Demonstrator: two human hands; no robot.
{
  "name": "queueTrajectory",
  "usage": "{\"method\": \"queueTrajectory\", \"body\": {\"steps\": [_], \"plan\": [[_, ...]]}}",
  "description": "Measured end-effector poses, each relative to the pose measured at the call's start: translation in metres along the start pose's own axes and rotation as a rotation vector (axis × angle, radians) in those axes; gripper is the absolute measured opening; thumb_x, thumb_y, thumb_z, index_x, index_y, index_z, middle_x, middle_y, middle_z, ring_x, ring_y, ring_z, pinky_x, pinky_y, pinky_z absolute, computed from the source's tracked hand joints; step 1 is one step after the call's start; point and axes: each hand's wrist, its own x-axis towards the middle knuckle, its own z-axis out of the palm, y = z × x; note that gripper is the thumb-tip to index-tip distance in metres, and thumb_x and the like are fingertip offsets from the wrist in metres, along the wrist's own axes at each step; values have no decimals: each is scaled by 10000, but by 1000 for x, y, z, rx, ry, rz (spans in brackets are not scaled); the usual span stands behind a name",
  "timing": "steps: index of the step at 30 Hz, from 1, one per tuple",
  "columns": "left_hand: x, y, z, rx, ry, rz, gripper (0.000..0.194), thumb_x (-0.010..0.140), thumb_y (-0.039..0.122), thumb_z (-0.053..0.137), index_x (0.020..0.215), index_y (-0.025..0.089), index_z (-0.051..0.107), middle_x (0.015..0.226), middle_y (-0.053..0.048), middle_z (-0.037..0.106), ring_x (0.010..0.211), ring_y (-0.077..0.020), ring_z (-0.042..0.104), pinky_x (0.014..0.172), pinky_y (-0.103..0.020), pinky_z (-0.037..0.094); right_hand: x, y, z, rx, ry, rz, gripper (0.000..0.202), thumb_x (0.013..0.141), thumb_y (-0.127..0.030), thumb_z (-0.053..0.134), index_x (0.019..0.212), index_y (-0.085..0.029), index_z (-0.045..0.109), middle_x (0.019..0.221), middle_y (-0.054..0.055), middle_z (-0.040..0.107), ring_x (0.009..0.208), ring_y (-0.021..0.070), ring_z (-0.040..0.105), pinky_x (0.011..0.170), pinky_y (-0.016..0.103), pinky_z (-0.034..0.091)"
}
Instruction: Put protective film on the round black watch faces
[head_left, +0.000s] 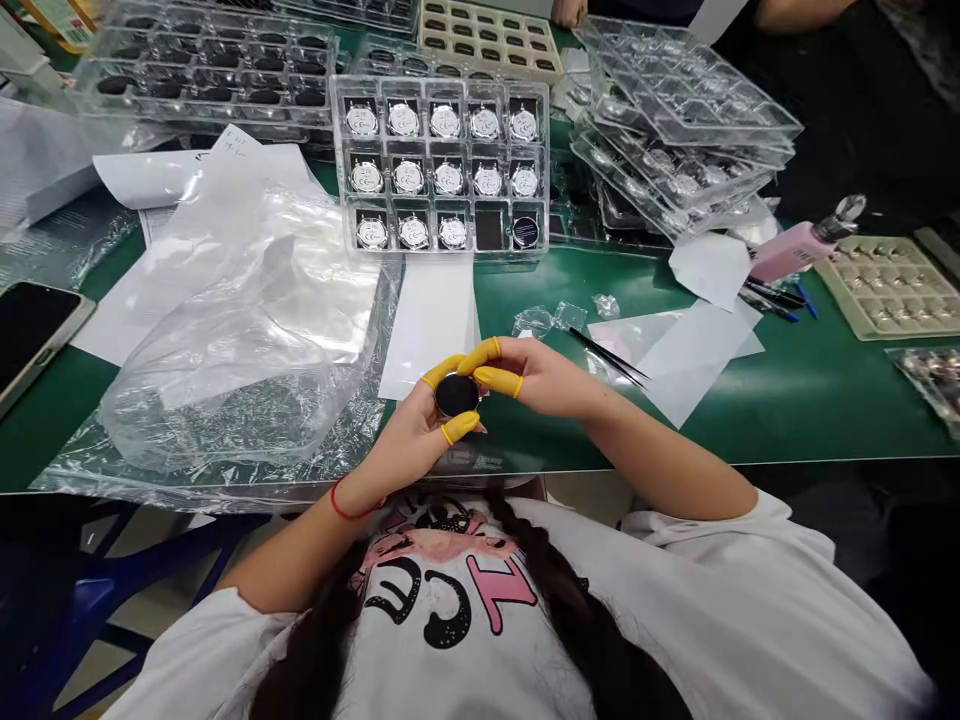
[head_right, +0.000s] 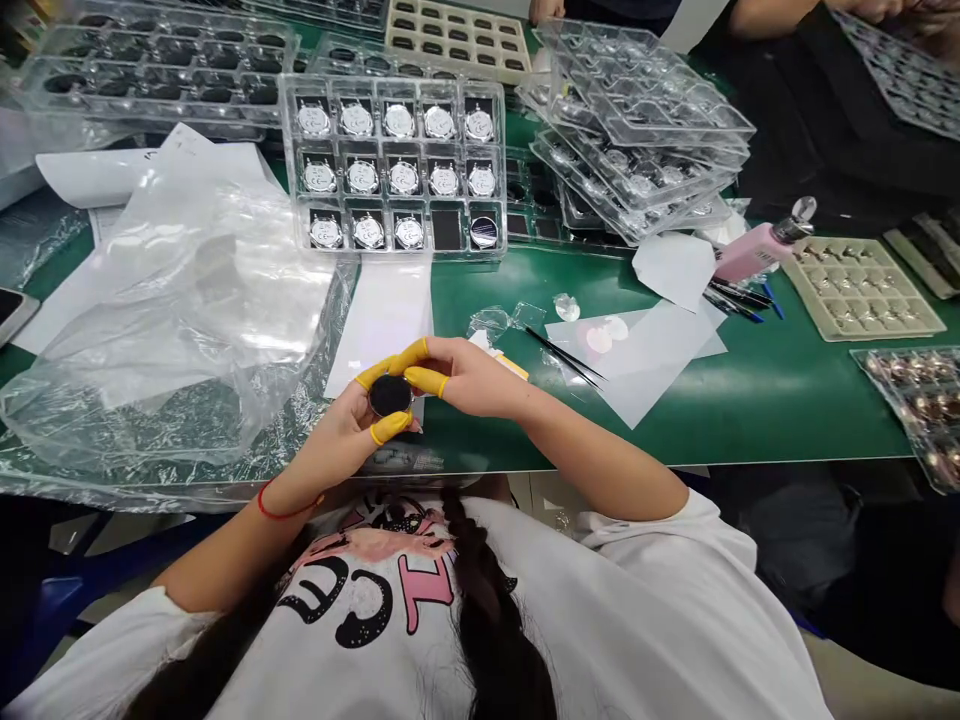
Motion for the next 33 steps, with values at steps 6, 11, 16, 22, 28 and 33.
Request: {"method": "queueTrajectory", "body": {"steps": [6,11,16,22,28,33], "plan": [[-2,-11,8,148,4,72,843,796,325,748,1507,258,300,1349,-88,579,1161,-207,618,964,-325,542,-15,12,23,-312,235,-136,38,844,-236,646,877,-219,651,970,48,653,884,182,620,820,382,538],[1,-11,6,216,62,72,703,785,327,757,1392,196,427,1305,-99,607,1177,-209,617,978,-309,537,-22,15,18,-644,247,-376,101,919,-263,579,863,-233,657,901,45,677,863,194,592,815,383,499],[-6,-3,3,158,23,-25,608,834,246,705,1349,197,387,943,-12,653,897,-129,686,900,-291,570,-2,30,-57,-748,631,69,178,888,-198,592,1064,-192,614,971,94,660,924,246,586,905,476,489],[-14,-1,2,114,23,-32,534,831,204,703,1246,213,367,924,-6,679,886,-131,724,875,-290,587,-17,43,-55,-934,547,72,211,909,-309,562,1059,-197,658,1208,158,611,1167,346,482,1000,536,381],[-14,1,3,181,77,-26,551,788,262,762,1239,203,450,908,-1,723,900,-158,743,891,-299,584,-47,40,-19,-1055,526,-11,144,915,-223,511,902,-216,655,892,98,665,917,274,575,827,455,426],[-13,0,5,384,102,75,556,755,222,752,1256,182,514,953,-11,739,880,-153,724,867,-284,561,-50,22,33,-982,505,-601,64,941,-244,578,958,-226,636,1006,37,669,950,188,562,877,382,436]]}}
